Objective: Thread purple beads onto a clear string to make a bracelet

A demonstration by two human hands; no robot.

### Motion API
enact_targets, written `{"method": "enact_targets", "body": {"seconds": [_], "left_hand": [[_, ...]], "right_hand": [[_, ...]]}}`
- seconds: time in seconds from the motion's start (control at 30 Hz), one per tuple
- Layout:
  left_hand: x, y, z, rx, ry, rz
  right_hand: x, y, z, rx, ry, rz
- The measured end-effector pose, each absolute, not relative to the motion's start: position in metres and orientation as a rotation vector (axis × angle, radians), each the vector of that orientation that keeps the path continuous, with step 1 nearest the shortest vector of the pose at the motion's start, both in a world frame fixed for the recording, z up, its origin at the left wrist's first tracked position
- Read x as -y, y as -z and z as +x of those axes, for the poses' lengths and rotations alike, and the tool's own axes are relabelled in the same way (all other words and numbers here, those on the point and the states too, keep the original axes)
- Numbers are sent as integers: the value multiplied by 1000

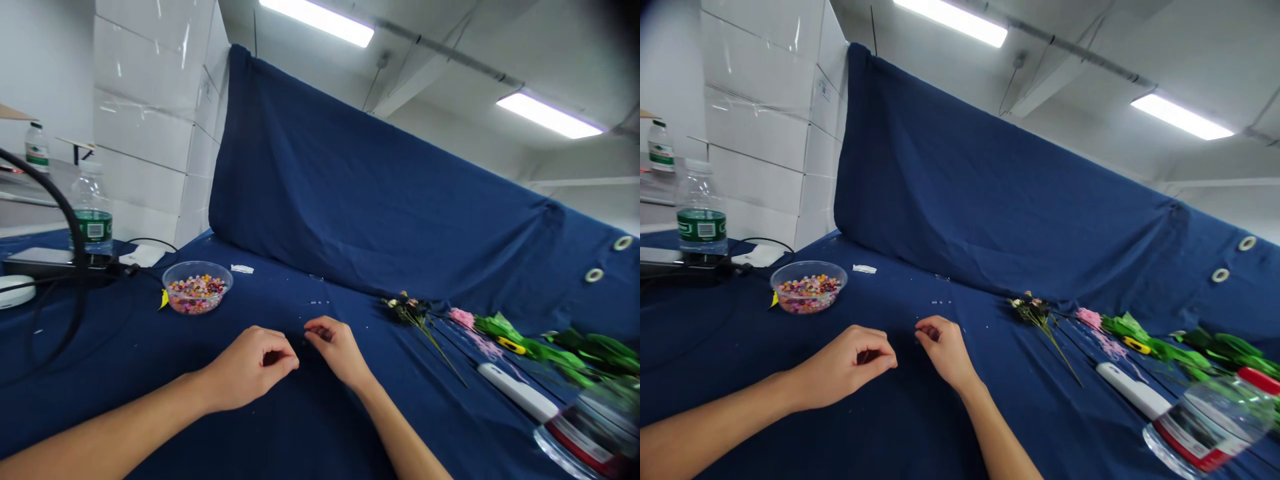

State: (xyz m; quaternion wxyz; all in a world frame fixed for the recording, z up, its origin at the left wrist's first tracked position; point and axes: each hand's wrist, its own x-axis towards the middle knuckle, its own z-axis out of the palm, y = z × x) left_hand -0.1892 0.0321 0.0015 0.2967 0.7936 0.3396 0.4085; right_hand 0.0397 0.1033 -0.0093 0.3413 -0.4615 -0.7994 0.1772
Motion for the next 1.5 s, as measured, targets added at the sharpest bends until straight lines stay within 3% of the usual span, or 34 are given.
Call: {"method": "enact_targets", "body": {"seconds": [0.33,0.73,1.2,1.5], "left_hand": [[-34,-3,-188,-869,-1216,1869],[-33,-5,-193,-698,-966,1641],[-28,-2,-191,-872,-1387,1778],[-21,-3,-192,-915,-1654,1897]], "right_hand": [[-60,-5,7,1874,-781,-965],[-81,-16,57,1480,-804,-883],[-46,-11,20,1617,-993,-711],[-35,-10,12,1746,-901,-647]]}}
